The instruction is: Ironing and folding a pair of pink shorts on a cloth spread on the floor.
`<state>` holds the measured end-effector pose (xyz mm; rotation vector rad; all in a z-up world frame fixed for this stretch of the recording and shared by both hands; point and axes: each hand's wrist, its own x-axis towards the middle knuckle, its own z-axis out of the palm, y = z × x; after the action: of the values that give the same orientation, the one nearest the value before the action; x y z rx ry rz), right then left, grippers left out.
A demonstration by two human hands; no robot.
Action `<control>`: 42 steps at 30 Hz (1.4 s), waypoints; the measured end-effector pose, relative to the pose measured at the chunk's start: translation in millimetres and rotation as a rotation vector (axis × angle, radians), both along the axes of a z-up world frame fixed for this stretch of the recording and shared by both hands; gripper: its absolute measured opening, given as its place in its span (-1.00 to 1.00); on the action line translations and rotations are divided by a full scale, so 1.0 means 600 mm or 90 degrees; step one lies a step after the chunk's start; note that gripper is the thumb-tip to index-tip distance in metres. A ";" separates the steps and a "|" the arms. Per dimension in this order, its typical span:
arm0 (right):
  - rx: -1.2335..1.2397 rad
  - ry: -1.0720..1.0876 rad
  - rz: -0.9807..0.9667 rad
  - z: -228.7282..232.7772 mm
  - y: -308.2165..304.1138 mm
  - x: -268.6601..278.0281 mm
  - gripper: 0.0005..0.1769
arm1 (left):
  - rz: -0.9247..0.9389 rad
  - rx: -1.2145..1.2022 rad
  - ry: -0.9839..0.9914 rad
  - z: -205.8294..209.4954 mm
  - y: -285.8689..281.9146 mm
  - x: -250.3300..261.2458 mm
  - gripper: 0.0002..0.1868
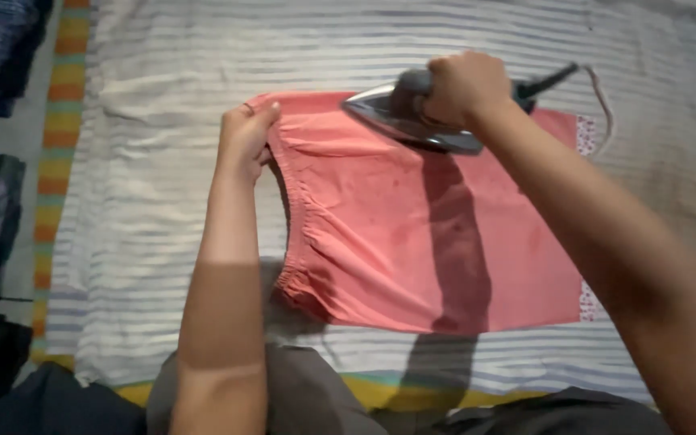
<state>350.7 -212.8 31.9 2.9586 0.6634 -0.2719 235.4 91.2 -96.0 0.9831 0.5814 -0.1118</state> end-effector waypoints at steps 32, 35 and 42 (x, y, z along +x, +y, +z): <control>-0.038 0.037 -0.090 -0.002 -0.210 -0.124 -0.57 | -0.040 0.802 0.167 0.132 -0.132 -0.157 -0.75; -0.093 0.078 0.129 0.067 -0.093 -0.152 -0.38 | -0.065 0.794 0.167 0.146 -0.134 -0.164 -0.75; -0.071 0.094 0.092 0.054 0.021 -0.163 -0.37 | -0.055 0.815 0.163 -0.021 -0.110 -0.168 -0.62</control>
<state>253.0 -199.9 64.6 2.7881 0.8459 -0.5001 134.6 25.3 -108.7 2.2588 0.8550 0.0848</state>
